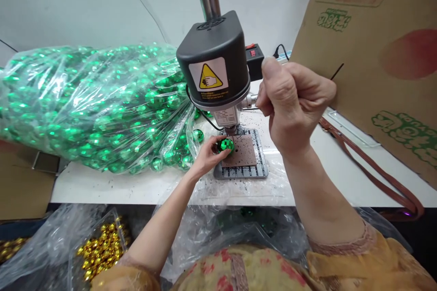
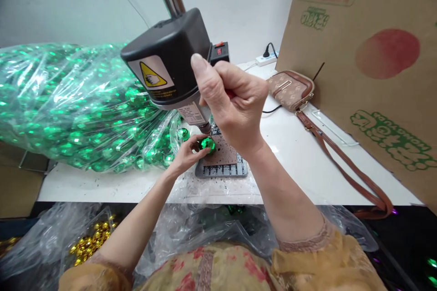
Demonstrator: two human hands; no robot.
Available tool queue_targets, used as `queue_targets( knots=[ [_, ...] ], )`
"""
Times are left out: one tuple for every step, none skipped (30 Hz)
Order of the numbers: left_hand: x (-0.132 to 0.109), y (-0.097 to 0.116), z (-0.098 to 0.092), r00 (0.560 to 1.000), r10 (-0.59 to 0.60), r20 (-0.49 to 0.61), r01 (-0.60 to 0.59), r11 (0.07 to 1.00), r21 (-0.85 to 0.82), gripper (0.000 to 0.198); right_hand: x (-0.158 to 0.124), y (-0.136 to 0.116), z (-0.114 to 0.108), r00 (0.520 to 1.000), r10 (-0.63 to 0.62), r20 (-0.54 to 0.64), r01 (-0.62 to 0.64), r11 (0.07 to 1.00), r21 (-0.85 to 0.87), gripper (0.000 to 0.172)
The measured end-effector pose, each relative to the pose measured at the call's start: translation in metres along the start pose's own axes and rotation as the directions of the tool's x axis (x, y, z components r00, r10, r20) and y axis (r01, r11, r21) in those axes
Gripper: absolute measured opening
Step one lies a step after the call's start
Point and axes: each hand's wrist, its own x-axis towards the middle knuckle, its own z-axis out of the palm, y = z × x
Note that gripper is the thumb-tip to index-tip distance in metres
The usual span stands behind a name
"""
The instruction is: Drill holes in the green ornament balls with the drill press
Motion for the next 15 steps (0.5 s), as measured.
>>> queue_targets(
  knots=[
    [0.0, 0.001, 0.001, 1.0, 0.021, 0.007, -0.021, 0.999, 0.024, 0.046, 0.0, 0.0, 0.0, 1.0, -0.002, -0.004, 0.002, 1.0, 0.0, 0.045],
    [0.0, 0.001, 0.002, 0.999, 0.042, 0.011, -0.043, 0.998, 0.044, 0.045, 0.0, -0.001, 0.001, 1.0, 0.002, -0.008, -0.002, 1.0, -0.001, 0.045],
    [0.0, 0.002, 0.004, 0.998, 0.062, 0.012, -0.062, 0.996, 0.058, 0.045, 0.0, -0.001, 0.001, 1.0, 0.001, -0.012, -0.001, 1.0, 0.004, 0.044],
    [0.0, 0.002, 0.006, 0.997, 0.077, 0.007, -0.077, 0.995, 0.065, 0.044, 0.001, -0.001, 0.001, 1.0, 0.001, -0.013, -0.001, 1.0, 0.01, 0.044],
    [0.0, 0.003, 0.008, 0.996, 0.087, -0.002, -0.087, 0.994, 0.066, 0.044, 0.001, -0.001, 0.001, 1.0, 0.001, -0.015, -0.001, 1.0, 0.013, 0.044],
    [0.0, 0.004, 0.011, 0.996, 0.092, -0.017, -0.09, 0.994, 0.067, 0.044, 0.001, -0.001, 0.001, 1.0, 0.003, -0.015, -0.002, 1.0, 0.011, 0.044],
    [0.0, 0.005, 0.014, 0.995, 0.093, -0.035, -0.09, 0.993, 0.072, 0.044, 0.001, -0.001, 0.001, 1.0, 0.005, -0.017, -0.005, 1.0, 0.006, 0.044],
    [0.0, 0.006, 0.017, 0.994, 0.095, -0.052, -0.09, 0.992, 0.083, 0.045, 0.001, -0.001, 0.001, 1.0, 0.002, -0.018, -0.002, 1.0, 0.004, 0.044],
    [0.0, 0.006, 0.019, 0.993, 0.102, -0.064, -0.095, 0.99, 0.1, 0.044, 0.001, -0.001, 0.001, 1.0, 0.001, -0.017, -0.001, 1.0, 0.0, 0.045],
    [0.0, 0.007, 0.021, 0.991, 0.116, -0.069, -0.107, 0.987, 0.12, 0.043, 0.001, -0.002, 0.001, 1.0, 0.007, -0.014, -0.008, 1.0, -0.009, 0.046],
    [0.0, 0.007, 0.022, 0.989, 0.135, -0.066, -0.125, 0.983, 0.138, 0.042, 0.001, -0.002, 0.001, 1.0, 0.015, -0.014, -0.015, 1.0, -0.017, 0.047],
    [0.001, 0.007, 0.023, 0.986, 0.154, -0.057, -0.144, 0.978, 0.149, 0.041, 0.001, -0.002, 0.001, 1.0, 0.024, -0.012, -0.024, 0.999, -0.027, 0.048],
    [0.001, 0.006, 0.023, 0.985, 0.168, -0.046, -0.159, 0.976, 0.151, 0.041, 0.001, -0.002, 0.001, 0.999, 0.033, -0.014, -0.033, 0.999, -0.039, 0.049],
    [0.001, 0.006, 0.023, 0.984, 0.172, -0.036, -0.165, 0.976, 0.143, 0.041, 0.002, -0.003, 0.001, 0.999, 0.044, -0.016, -0.045, 0.998, -0.05, 0.049],
    [0.0, 0.005, 0.022, 0.986, 0.167, -0.026, -0.162, 0.979, 0.124, 0.041, 0.002, -0.003, 0.002, 0.999, 0.047, -0.021, -0.048, 0.998, -0.05, 0.049]
  ],
)
